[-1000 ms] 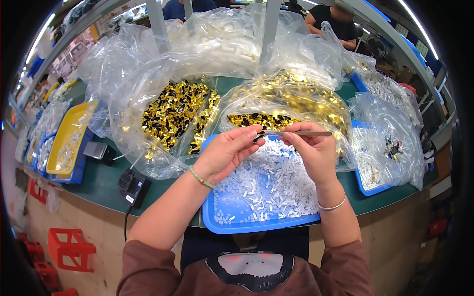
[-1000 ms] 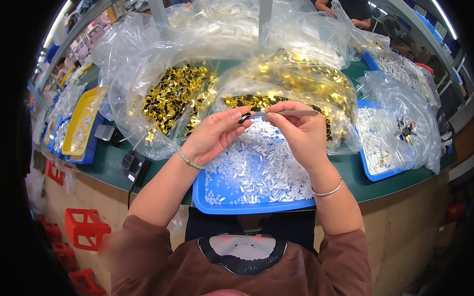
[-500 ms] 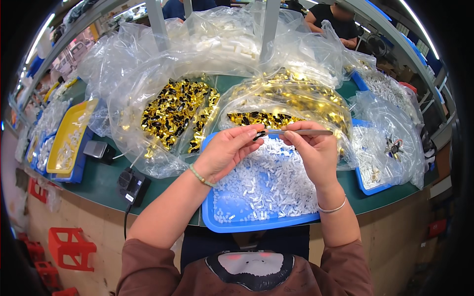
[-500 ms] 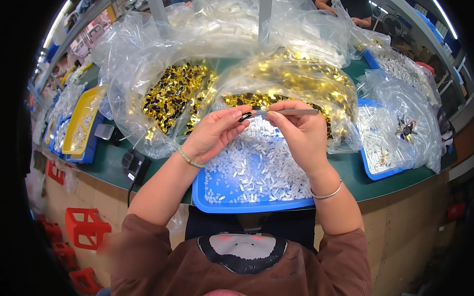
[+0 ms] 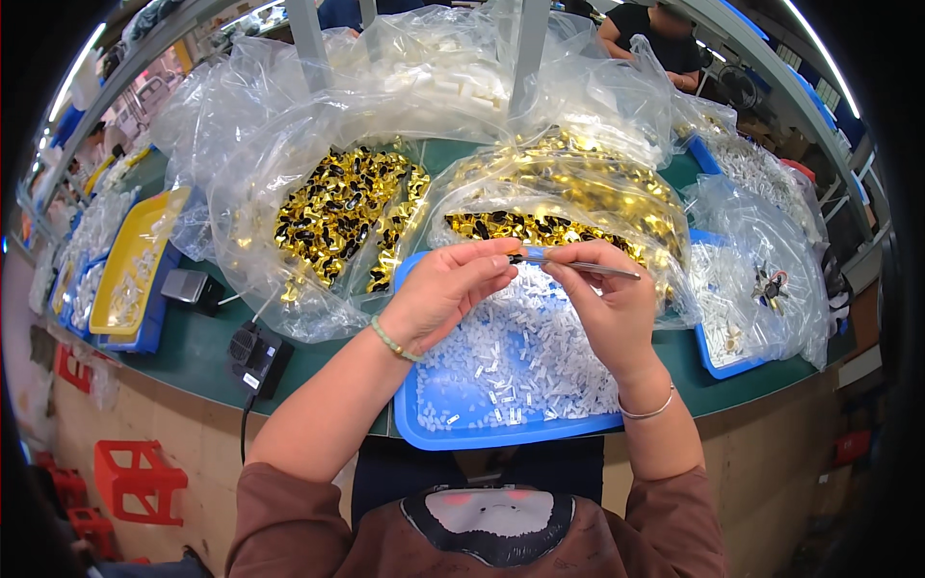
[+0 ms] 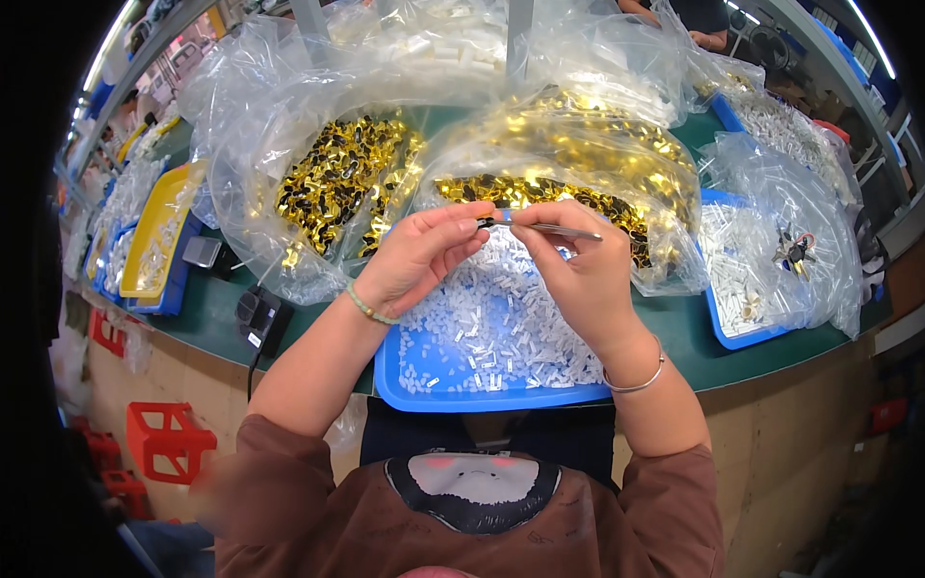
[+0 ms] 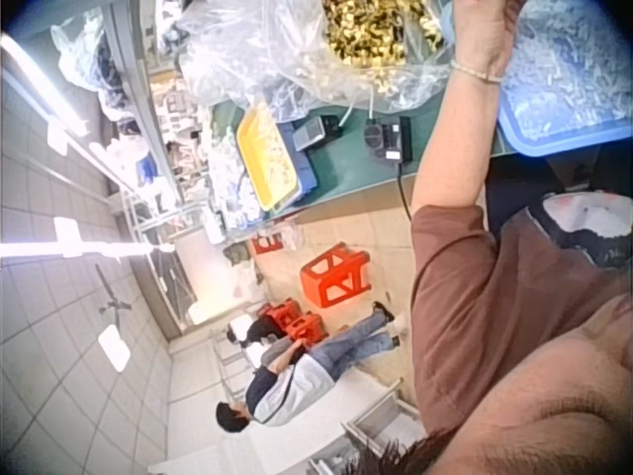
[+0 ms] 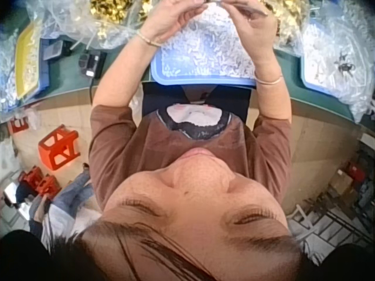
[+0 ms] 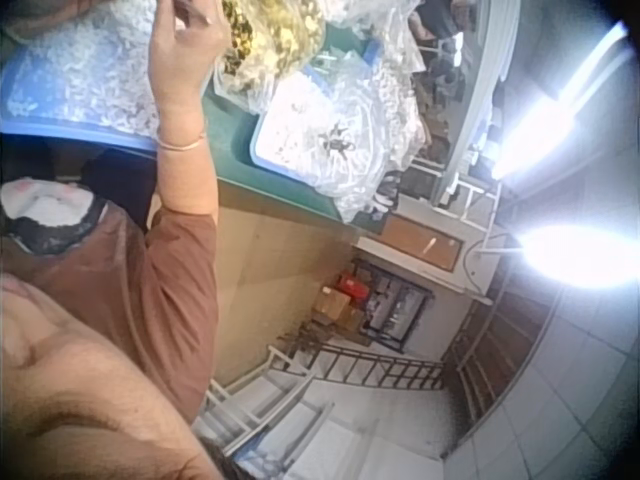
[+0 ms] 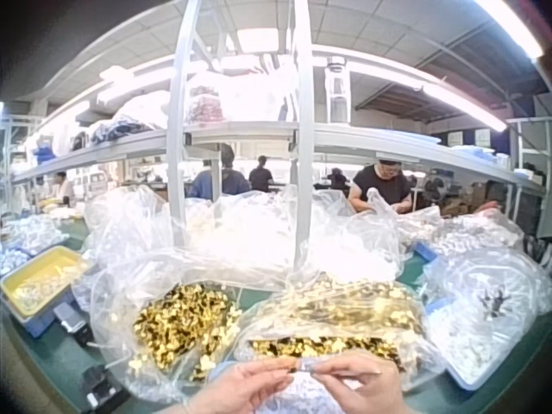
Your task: The person sits at a factory workstation and repeatedly picks up small gold and black components from a blue tray. They use a metal tool to manipulate and assemble these parts, then place the finished units into a plastic bag.
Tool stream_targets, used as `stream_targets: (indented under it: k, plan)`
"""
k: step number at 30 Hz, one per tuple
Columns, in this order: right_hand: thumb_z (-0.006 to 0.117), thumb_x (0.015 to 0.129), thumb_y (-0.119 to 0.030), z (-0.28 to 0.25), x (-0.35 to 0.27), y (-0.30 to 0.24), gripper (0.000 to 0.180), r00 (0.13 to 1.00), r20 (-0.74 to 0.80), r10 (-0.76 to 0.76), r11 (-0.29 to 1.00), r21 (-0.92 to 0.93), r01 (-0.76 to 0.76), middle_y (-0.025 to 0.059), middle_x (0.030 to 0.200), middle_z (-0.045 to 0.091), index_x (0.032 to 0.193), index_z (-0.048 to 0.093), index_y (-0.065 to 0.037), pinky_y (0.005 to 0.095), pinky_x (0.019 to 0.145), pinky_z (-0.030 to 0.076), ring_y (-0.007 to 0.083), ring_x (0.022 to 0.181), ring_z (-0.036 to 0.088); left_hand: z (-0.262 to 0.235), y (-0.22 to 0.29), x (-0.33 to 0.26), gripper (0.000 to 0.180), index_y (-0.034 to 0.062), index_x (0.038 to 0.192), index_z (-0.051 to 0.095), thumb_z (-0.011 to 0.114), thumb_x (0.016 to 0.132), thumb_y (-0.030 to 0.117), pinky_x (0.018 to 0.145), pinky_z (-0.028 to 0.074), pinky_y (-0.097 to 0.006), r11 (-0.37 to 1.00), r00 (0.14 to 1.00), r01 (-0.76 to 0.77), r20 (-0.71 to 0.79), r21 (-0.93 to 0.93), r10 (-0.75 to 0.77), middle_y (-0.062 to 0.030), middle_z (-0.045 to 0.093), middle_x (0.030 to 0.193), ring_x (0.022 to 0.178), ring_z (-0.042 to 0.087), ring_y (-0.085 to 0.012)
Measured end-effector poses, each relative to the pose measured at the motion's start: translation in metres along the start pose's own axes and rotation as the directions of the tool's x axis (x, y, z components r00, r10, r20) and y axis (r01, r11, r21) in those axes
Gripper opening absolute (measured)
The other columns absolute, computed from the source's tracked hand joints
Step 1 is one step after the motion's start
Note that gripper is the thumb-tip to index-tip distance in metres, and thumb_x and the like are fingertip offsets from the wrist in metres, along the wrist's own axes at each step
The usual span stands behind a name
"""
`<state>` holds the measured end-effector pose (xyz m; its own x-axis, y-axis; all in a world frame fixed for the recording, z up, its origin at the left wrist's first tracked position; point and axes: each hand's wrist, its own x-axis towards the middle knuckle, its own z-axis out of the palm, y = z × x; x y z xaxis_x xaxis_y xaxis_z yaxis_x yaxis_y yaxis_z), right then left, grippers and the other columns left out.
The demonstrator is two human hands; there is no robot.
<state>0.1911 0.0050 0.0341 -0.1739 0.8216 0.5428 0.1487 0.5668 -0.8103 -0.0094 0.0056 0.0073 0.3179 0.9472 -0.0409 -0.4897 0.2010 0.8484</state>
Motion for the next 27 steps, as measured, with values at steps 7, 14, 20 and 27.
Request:
stream_targets:
  k: [7,14,20,27]
  plan:
    - [0.070,0.080,0.004,-0.001,0.000,-0.005,0.013,0.975,0.028,-0.218,0.966,-0.136,0.220,0.0099,0.085,0.069,0.092,0.069,0.001,0.0251,0.070,0.054,0.0160,0.077,0.067,-0.002,-0.003,0.001,0.031,-0.0027,0.124,0.058,0.056,0.095,0.006,0.088,0.052,-0.022,0.996,0.998,-0.055,-0.018,0.073,0.056,-0.0091,0.066,0.114,0.096,0.064,-0.0099]
    - [0.070,0.079,0.005,0.001,-0.001,-0.005,0.013,0.994,-0.026,-0.106,0.994,0.019,0.107,0.0097,0.084,0.069,0.091,0.069,0.001,0.0271,0.067,0.052,0.0177,0.075,0.067,0.001,0.000,0.001,0.028,-0.0021,0.121,0.060,0.056,0.095,0.007,0.086,0.053,-0.023,0.986,0.997,-0.063,-0.042,0.154,0.070,-0.0086,0.066,0.112,0.093,0.066,-0.0108]
    - [0.071,0.078,0.006,-0.006,0.000,-0.008,0.013,0.956,0.012,-0.293,0.955,-0.054,0.293,0.0099,0.086,0.069,0.090,0.068,0.002,0.0269,0.069,0.052,0.0171,0.078,0.066,-0.002,-0.004,0.002,0.027,-0.0024,0.119,0.060,0.055,0.096,0.009,0.086,0.054,-0.025,0.913,0.990,-0.120,-0.019,0.389,0.138,-0.0093,0.066,0.110,0.095,0.066,-0.0130]
    - [0.072,0.077,0.006,-0.005,0.000,-0.012,0.014,0.977,-0.012,-0.212,0.977,-0.042,0.211,0.0104,0.088,0.070,0.089,0.068,0.001,0.0269,0.070,0.051,0.0179,0.078,0.066,-0.003,-0.005,0.004,0.032,-0.0055,0.125,0.055,0.053,0.097,0.009,0.093,0.051,-0.026,0.973,0.997,-0.076,-0.008,0.217,0.080,-0.0134,0.063,0.117,0.105,0.063,-0.0154]
